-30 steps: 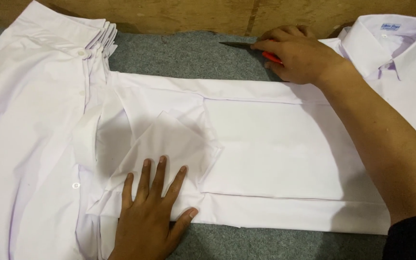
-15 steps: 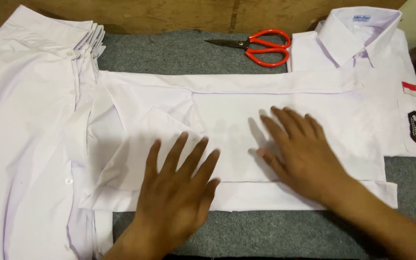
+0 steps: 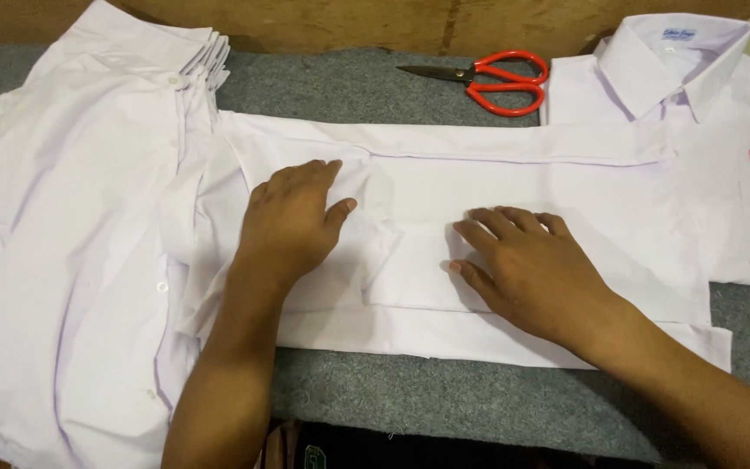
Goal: Folding a white school shirt, trimming loose threads with scissors, and buttoning the collar.
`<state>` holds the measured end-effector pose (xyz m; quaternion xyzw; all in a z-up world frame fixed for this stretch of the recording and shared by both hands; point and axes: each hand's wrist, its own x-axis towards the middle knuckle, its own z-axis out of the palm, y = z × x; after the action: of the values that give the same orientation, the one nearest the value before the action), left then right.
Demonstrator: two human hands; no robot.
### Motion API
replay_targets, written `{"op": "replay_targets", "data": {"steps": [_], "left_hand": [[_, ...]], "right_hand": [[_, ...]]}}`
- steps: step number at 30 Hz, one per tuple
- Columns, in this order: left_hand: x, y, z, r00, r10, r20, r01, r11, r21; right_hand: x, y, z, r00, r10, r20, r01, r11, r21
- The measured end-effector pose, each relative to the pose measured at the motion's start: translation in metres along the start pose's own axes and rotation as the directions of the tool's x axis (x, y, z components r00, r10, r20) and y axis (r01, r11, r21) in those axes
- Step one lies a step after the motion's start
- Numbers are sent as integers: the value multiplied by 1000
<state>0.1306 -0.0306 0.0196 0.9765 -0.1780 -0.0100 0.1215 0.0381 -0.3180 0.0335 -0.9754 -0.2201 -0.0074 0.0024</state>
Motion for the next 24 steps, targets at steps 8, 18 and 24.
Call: {"op": "replay_targets", "data": {"steps": [8,18,24], "left_hand": [[-4,1,-39,977,-209,33,211,959,-191],[0,-1,-28,974,-212,-79,194,962,-192],[-1,1,-26,970,-227,-83,208,959,-195]], "right_hand": [[25,-31,2,998,24,63,-31,991,126],[25,-26,-5,994,58,89,-72,984,164],[23,-27,-5,991,53,122,-74,981,178]]}}
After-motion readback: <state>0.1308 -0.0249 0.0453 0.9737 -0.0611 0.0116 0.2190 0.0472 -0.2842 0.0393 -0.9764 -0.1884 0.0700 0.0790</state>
